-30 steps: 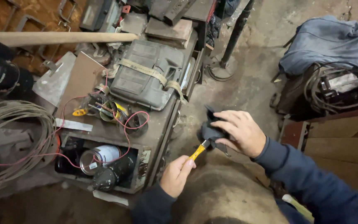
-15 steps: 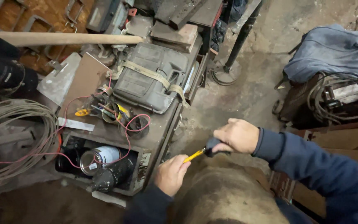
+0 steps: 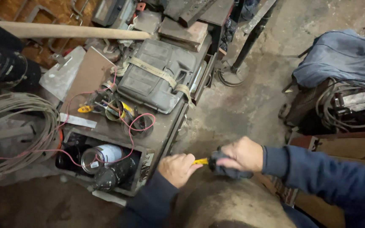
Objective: Opening a can of black paint and stirring it with a brush.
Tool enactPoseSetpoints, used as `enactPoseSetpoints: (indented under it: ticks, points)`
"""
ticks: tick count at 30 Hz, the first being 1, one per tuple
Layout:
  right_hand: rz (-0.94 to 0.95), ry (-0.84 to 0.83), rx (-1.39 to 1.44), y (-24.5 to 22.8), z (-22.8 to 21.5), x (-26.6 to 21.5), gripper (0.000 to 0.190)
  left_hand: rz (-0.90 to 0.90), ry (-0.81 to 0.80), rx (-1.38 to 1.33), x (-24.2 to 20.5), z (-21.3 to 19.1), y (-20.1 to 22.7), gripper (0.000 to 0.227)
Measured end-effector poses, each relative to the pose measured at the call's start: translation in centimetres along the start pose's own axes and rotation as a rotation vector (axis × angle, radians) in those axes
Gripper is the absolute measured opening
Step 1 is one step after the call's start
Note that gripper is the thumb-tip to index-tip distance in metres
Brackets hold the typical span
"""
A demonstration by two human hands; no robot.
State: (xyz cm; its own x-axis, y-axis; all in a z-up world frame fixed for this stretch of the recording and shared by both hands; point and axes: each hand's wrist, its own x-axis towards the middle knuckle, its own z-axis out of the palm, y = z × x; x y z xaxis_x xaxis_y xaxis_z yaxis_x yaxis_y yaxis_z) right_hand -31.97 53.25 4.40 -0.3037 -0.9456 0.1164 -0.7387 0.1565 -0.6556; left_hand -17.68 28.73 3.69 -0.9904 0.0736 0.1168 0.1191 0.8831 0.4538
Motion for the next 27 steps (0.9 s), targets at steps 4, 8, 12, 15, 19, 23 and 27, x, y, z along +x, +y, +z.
enactPoseSetpoints:
  ticks: [4, 8, 12, 15, 19, 23, 27]
  points:
    - [-0.153, -0.081, -0.051, -0.4, -1.1, 0.1, 0.040, 0.359, 0.033, 0.027, 1.3, -0.1, -1.8, 0.034]
    - [-0.144, 0.011, -0.097, 0.3, -2.5, 0.3, 0.039, 0.224, 0.070, 0.012, 1.1, 2.0, -1.2, 0.033]
    - [-0.192, -0.156, -0.162, 1.0, -2.3, -0.3, 0.044, 0.320, 0.153, 0.176, 1.3, 0.8, -0.7, 0.038]
    - [-0.236, -0.187, -0.079, 1.4, -2.8, -0.2, 0.044, 0.435, 0.203, 0.186, 2.3, 0.1, -1.2, 0.043]
    - [-0.302, -0.128, -0.144, 0.7, -3.9, -0.3, 0.040, 0.384, 0.179, 0.128, 1.8, 0.3, -0.9, 0.042]
    - [-0.415, -0.077, -0.274, 0.5, -4.9, -0.3, 0.039, 0.396, 0.135, 0.091, 1.8, -0.3, -0.2, 0.043]
    - [-0.398, -0.051, -0.276, 2.9, -5.4, -1.3, 0.037, 0.411, 0.143, 0.146, 1.3, -0.4, -1.5, 0.041]
